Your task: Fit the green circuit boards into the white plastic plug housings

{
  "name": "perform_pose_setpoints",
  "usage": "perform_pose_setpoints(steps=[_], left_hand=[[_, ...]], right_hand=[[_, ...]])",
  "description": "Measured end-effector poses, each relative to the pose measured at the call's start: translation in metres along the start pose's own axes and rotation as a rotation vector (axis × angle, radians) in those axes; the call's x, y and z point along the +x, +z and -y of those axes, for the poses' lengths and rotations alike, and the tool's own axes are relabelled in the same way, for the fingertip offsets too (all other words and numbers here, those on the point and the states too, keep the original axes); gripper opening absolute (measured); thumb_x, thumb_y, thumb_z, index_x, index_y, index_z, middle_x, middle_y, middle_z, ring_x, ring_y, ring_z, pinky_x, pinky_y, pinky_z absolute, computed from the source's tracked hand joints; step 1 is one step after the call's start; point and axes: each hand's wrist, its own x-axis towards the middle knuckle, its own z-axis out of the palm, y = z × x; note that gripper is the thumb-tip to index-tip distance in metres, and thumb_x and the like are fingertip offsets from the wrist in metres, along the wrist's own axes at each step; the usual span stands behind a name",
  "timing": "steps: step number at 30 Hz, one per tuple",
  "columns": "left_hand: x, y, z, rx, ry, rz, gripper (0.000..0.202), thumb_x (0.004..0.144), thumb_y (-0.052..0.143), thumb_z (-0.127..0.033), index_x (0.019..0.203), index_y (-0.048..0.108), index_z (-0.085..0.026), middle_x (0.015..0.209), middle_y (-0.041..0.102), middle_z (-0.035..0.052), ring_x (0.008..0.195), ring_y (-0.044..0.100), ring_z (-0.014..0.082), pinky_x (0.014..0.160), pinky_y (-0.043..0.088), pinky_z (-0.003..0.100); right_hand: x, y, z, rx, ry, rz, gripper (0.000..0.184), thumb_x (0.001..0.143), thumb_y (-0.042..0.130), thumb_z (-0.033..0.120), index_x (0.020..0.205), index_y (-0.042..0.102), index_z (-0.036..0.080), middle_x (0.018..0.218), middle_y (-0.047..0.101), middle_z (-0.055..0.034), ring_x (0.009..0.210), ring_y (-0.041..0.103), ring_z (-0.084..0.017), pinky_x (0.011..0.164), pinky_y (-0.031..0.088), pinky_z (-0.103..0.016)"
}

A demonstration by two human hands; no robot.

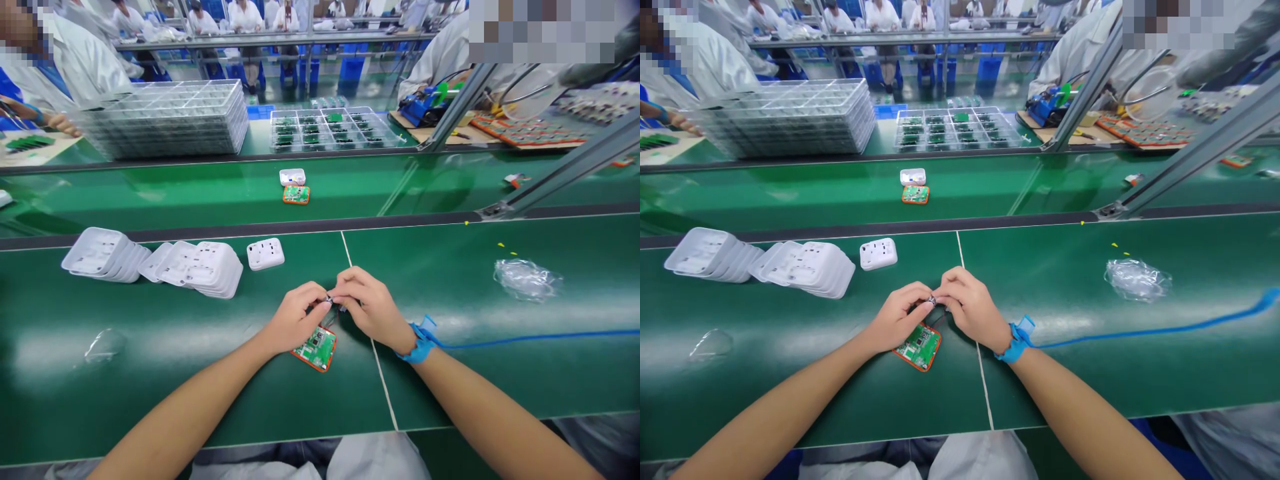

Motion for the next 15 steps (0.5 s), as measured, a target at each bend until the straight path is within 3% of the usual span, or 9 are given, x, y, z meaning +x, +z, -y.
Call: perform_pose_setpoints(steps=[15], left_hand=[[0.0013, -0.0043, -0.0015, -0.221, -0.060, 0.073, 0.018, 0.093, 0.060, -0.027, 0.087, 0.071, -0.015, 0.090, 0.067, 0.0069, 0.085, 0.062, 0.0182, 0.080, 0.047, 0.029]], right_hand=[[-0.0015, 0.0000, 0.0025, 0.004, -0.131, -0.064, 0.028, 0.094, 0.045, 0.006, 0.095, 0.068, 0.022, 0.093, 0.060, -0.0054, 0.080, 0.060, -0.014, 0.068, 0.052, -0.029]])
